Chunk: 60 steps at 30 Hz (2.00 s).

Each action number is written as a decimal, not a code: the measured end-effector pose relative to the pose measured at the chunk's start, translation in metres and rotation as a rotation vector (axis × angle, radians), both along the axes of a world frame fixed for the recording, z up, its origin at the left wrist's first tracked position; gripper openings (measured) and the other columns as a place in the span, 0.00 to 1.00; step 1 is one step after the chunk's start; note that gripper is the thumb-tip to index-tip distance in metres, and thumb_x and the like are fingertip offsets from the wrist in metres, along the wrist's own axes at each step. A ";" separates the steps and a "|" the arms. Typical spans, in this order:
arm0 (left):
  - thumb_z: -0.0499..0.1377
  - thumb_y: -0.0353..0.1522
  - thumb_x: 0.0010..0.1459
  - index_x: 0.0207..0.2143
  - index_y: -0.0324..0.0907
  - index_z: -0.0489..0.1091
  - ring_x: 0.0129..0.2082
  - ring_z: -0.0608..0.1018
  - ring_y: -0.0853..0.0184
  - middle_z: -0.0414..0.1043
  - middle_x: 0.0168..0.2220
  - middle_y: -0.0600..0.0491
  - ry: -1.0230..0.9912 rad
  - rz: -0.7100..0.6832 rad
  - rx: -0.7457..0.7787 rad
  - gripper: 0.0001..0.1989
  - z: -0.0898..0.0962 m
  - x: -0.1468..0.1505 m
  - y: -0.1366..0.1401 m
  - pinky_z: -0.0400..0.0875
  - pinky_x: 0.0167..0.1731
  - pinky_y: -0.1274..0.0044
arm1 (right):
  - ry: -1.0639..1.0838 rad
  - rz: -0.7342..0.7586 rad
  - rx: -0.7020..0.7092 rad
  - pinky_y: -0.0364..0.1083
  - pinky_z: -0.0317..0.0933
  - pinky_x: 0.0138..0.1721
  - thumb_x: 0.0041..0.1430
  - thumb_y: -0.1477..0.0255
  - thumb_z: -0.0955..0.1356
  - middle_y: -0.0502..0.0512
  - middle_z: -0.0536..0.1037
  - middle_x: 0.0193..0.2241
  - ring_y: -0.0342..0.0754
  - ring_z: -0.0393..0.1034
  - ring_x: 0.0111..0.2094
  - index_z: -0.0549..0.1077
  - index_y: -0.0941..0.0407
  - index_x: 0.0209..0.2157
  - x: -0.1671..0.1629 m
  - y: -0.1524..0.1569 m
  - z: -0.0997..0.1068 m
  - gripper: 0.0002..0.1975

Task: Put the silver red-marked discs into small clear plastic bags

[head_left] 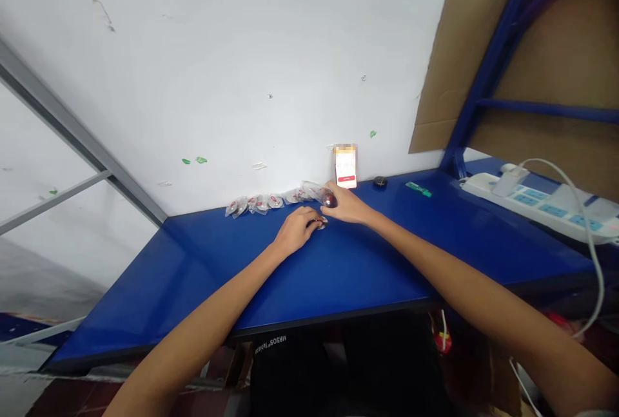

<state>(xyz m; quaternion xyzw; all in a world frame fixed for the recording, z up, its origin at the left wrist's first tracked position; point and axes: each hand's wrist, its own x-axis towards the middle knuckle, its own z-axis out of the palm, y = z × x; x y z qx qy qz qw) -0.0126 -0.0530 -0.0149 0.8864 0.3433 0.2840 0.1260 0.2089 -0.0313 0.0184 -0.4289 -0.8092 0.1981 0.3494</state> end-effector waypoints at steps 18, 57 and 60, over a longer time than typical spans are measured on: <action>0.69 0.43 0.64 0.47 0.43 0.82 0.41 0.83 0.60 0.84 0.42 0.48 -0.410 0.049 -0.127 0.15 0.069 -0.050 -0.002 0.76 0.43 0.72 | -0.207 0.027 0.068 0.48 0.61 0.38 0.55 0.68 0.74 0.59 0.78 0.48 0.54 0.74 0.40 0.65 0.53 0.54 -0.001 -0.003 -0.012 0.26; 0.63 0.39 0.70 0.50 0.50 0.85 0.45 0.85 0.58 0.85 0.47 0.49 -0.144 -0.078 -0.062 0.13 0.057 -0.046 -0.007 0.79 0.47 0.68 | 0.029 0.321 -0.111 0.49 0.67 0.43 0.55 0.67 0.78 0.54 0.78 0.46 0.51 0.73 0.41 0.66 0.53 0.55 -0.005 -0.005 -0.013 0.29; 0.63 0.41 0.69 0.48 0.48 0.85 0.41 0.86 0.58 0.86 0.45 0.49 -0.169 -0.002 -0.120 0.13 0.056 -0.045 -0.008 0.80 0.44 0.68 | 0.069 0.331 -0.127 0.49 0.67 0.43 0.55 0.67 0.78 0.52 0.77 0.44 0.50 0.72 0.40 0.66 0.53 0.55 -0.004 -0.001 -0.018 0.30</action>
